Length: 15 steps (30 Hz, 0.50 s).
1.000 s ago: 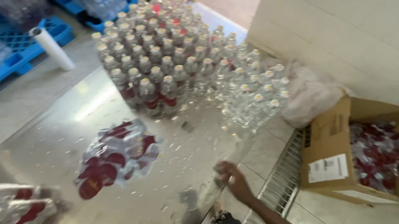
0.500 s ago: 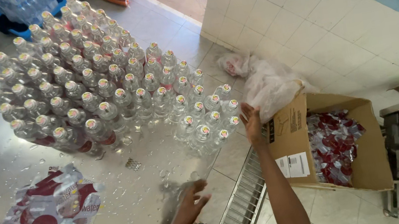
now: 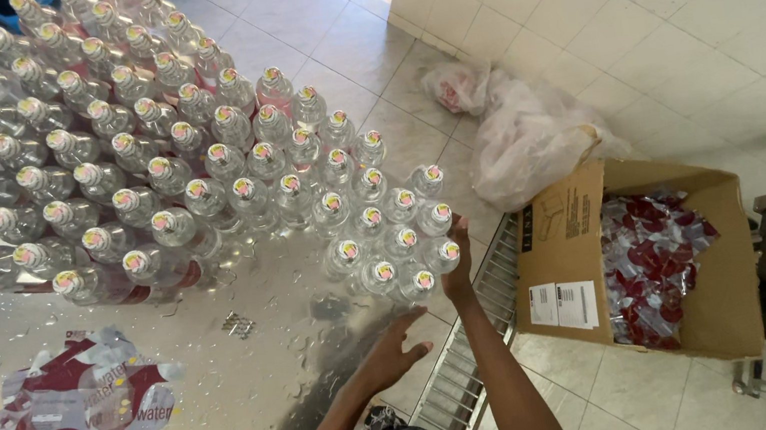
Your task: The person stands at a stainless steel table and applies red circular labels to the caps of clear plastic bottles. They pick up a bottle, place a label on the cap, smooth it down, and then set the bottle aside on the table. The process is repeated continuously with bottles from a large stack.
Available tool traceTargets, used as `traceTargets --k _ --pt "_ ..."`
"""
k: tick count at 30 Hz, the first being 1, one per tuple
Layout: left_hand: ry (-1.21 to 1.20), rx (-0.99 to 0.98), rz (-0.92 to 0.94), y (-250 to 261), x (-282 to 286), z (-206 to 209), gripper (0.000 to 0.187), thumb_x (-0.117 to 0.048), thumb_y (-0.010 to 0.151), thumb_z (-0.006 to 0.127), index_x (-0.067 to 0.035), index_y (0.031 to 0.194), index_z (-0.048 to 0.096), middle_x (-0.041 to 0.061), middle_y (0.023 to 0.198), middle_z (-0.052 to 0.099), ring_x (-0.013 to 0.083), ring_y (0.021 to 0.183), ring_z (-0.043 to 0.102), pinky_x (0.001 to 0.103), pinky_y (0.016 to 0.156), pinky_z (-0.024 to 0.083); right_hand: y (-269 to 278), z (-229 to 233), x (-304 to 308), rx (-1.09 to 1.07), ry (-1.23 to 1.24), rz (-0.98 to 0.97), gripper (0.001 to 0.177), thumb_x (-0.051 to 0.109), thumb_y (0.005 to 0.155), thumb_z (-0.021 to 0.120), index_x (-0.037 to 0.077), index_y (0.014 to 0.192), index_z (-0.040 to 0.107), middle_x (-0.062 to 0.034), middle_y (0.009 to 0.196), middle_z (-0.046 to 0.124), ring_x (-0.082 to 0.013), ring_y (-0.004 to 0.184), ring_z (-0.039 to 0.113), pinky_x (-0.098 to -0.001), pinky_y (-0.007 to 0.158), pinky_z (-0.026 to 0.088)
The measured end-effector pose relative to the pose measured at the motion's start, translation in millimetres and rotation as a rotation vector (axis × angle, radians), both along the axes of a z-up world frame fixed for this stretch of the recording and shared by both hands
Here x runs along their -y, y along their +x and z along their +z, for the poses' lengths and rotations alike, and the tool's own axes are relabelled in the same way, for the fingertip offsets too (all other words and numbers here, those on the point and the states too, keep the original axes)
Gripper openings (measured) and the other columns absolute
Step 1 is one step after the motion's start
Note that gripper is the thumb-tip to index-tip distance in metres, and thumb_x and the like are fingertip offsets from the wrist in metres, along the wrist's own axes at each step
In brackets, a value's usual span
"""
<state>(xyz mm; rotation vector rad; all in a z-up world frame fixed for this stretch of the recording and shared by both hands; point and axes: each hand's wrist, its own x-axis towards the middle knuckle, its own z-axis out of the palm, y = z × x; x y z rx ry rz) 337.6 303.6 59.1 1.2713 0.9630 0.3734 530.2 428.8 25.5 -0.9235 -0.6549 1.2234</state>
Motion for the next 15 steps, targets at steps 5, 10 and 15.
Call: traceTargets --k 5,10,15 --pt "0.111 -0.014 -0.032 22 3 -24 0.079 -0.044 0.105 0.065 -0.017 0.171 0.033 0.013 0.181 0.029 0.0334 0.166 0.027 0.055 0.131 0.027 -13 22 11 0.027 0.056 0.111 0.054 0.050 0.116 0.041 0.007 0.137 0.066 -0.0151 0.133 0.073 -0.0311 0.127 0.068 -0.0483 0.109 0.052" --pt "0.192 0.044 0.019 31 13 -58 0.094 -0.052 0.106 0.061 -0.008 0.174 0.013 0.020 0.184 0.013 0.0378 0.169 0.014 0.054 0.132 0.019 -20 7 24 0.119 -0.027 0.115 0.040 0.044 0.112 0.049 0.010 0.128 0.064 -0.0095 0.119 0.072 -0.0235 0.112 0.068 -0.0438 0.097 0.053" --pt "0.063 0.002 0.085 16 32 -39 0.099 -0.046 0.106 0.066 -0.007 0.175 0.006 0.018 0.185 0.007 0.0337 0.171 0.008 0.050 0.135 0.016 -41 -10 36 0.328 -0.049 0.174 0.040 0.039 0.107 0.054 0.009 0.132 0.062 -0.0102 0.126 0.066 -0.0258 0.116 0.067 -0.0454 0.099 0.055"
